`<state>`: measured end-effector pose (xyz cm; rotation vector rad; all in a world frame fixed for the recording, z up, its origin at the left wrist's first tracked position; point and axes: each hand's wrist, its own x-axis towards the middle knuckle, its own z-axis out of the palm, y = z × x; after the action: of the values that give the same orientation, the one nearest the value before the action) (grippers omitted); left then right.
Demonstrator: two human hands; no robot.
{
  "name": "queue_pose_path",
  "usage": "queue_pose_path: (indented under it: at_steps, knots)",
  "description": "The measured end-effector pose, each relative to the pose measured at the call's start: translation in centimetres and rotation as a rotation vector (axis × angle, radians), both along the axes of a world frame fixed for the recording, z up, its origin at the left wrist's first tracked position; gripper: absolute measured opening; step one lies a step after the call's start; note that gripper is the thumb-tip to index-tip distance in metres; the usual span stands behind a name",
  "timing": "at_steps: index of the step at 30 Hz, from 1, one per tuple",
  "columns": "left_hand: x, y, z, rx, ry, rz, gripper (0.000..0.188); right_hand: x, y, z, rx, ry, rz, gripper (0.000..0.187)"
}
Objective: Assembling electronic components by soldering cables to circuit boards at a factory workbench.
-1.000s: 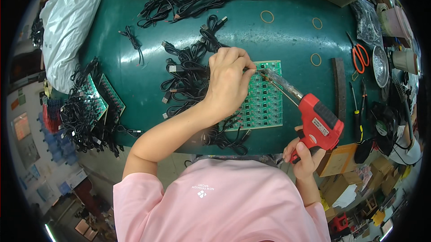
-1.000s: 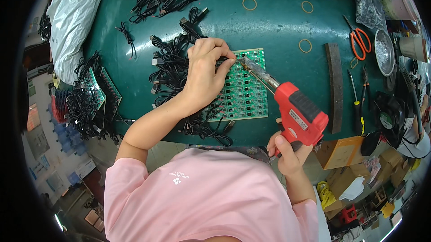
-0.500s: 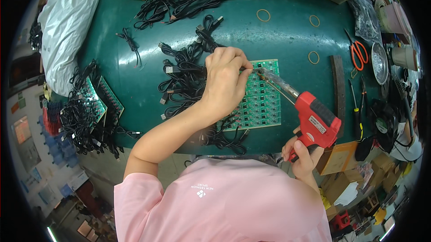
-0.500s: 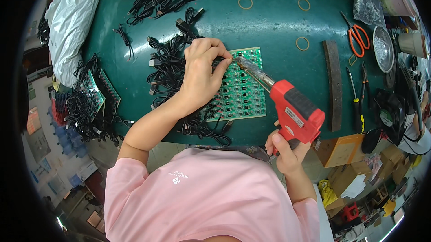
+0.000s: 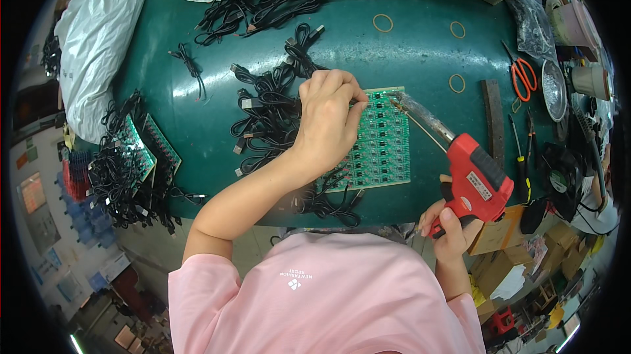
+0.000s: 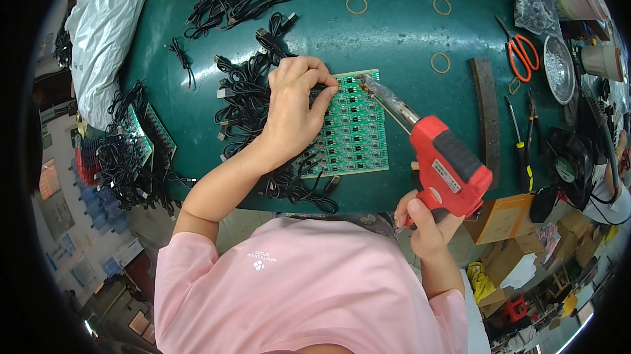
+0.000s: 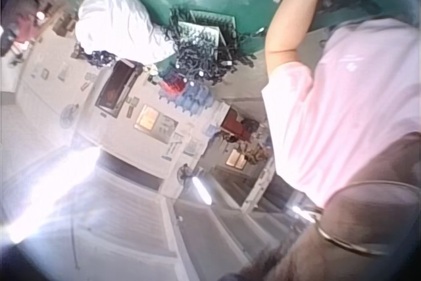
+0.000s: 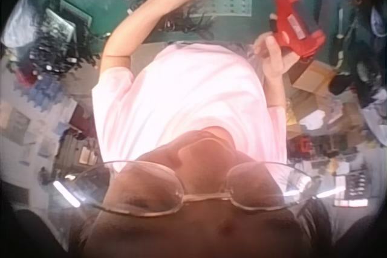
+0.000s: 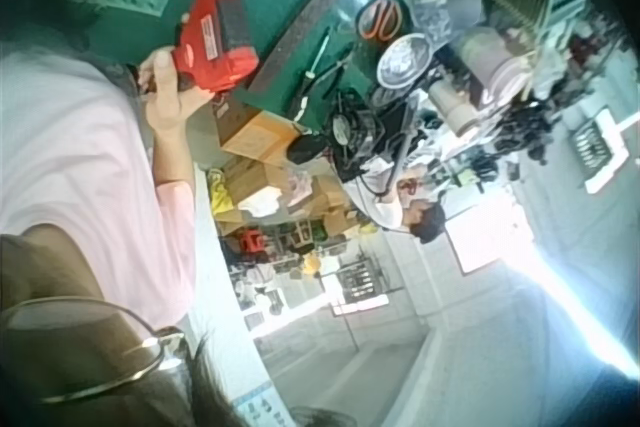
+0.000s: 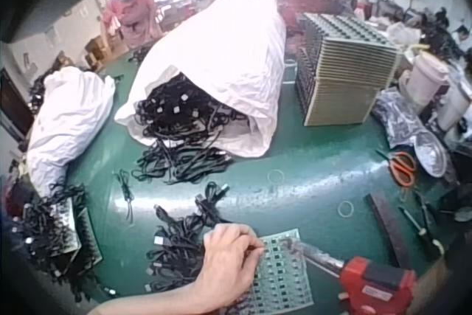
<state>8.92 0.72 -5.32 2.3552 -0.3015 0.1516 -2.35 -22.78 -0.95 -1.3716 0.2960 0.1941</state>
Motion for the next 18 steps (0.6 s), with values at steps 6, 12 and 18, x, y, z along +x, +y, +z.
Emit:
queue_pose_path:
  at_steps: [6,12,18]
  knots:
    - [-0.1,-0.1,0.1,0.112,-0.121,-0.030,0.012,1.2,2.1,0.3,-0.037,-0.024,-0.009,0.050]
    - [0.3,0.4,1.0,0.333,-0.264,-0.186,0.012,3.8,3.5,-1.9,0.269,-0.154,-0.080,0.049]
    - [2.2,1.9,1.4,0.183,-0.101,-0.364,0.009,5.2,4.9,-2.6,0.249,-0.124,-0.094,0.050]
